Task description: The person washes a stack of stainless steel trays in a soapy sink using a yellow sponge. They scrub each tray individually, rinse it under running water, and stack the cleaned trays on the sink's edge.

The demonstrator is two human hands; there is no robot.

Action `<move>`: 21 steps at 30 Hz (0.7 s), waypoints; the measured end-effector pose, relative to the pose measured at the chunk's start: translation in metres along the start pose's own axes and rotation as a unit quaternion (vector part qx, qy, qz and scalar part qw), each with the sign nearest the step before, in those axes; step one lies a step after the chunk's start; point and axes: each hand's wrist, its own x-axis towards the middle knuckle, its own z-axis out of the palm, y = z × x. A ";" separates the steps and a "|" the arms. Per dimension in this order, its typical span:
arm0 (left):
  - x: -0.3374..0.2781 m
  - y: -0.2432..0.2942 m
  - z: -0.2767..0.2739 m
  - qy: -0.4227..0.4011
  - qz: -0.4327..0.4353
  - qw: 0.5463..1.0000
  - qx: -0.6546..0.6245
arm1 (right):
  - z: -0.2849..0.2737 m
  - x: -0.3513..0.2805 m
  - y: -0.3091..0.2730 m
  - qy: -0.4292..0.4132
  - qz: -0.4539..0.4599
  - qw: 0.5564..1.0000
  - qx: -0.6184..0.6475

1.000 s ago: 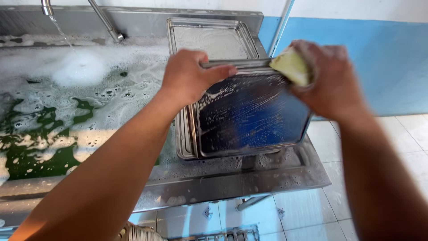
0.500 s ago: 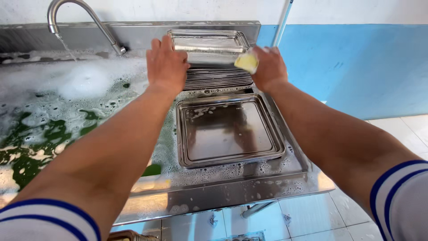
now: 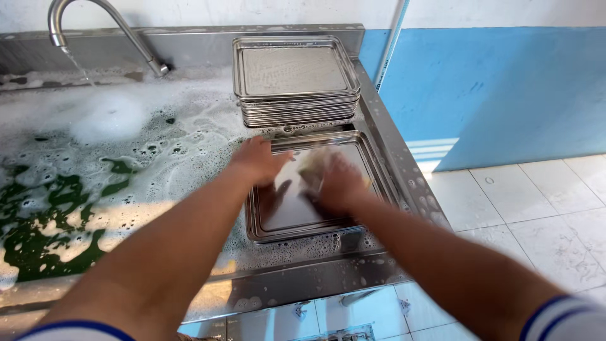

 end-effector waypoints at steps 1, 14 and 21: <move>-0.005 -0.005 0.011 0.017 0.009 0.999 0.031 | 0.014 -0.021 -0.015 -0.018 -0.151 0.965 -0.213; 0.039 -0.031 0.004 -0.047 -0.120 0.991 -0.022 | -0.021 0.020 -0.039 -0.205 0.004 0.955 -0.216; 0.030 -0.033 -0.008 0.037 -0.057 0.994 0.083 | 0.045 -0.058 -0.090 -0.087 -0.157 0.983 -0.026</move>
